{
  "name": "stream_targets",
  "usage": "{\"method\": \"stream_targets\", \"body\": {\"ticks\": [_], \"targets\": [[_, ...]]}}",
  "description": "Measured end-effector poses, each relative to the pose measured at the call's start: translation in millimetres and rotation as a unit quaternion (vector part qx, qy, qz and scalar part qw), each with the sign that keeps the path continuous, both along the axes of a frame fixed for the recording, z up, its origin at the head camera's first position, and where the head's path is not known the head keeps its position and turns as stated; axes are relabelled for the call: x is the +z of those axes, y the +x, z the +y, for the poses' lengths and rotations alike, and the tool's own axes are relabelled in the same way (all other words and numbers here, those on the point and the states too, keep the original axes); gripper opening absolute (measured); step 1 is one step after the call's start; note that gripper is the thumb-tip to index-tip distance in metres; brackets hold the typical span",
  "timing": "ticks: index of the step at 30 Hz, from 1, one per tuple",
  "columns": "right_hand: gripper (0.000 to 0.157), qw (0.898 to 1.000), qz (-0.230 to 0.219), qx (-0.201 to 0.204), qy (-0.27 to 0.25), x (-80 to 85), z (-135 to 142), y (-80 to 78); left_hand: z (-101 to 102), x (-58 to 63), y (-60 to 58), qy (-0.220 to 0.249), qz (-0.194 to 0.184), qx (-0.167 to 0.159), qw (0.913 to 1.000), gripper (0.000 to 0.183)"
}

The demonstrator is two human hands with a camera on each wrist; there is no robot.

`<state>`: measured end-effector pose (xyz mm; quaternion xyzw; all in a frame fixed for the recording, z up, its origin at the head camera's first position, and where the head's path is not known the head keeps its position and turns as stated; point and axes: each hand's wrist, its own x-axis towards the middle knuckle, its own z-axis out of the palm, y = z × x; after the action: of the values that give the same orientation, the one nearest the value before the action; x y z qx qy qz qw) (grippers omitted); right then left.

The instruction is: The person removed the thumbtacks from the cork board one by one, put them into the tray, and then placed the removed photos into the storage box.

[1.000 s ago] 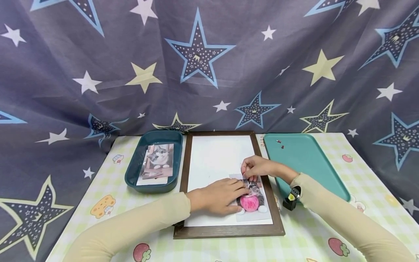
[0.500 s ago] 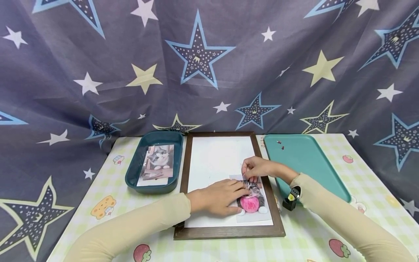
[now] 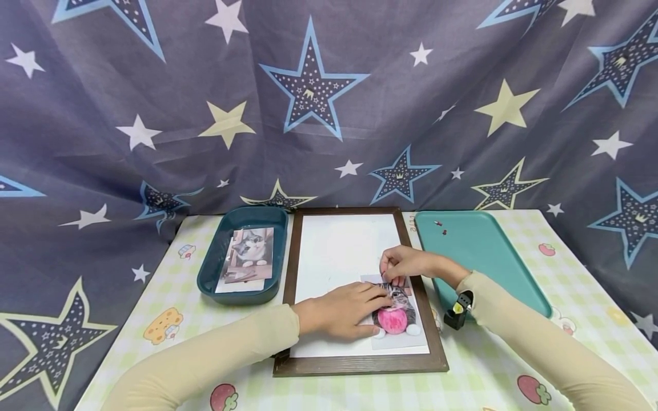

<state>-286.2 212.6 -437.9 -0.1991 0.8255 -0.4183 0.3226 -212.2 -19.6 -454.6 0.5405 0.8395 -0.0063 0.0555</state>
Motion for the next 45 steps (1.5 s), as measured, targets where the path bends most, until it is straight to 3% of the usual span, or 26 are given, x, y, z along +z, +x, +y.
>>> {"method": "stream_targets", "body": {"ticks": [45], "targets": [[0.009, 1.0, 0.0, 0.007, 0.003, 1.1, -0.6, -2.4, 0.6, 0.7, 0.2, 0.0, -0.015, -0.002, 0.9999, 0.063]]}}
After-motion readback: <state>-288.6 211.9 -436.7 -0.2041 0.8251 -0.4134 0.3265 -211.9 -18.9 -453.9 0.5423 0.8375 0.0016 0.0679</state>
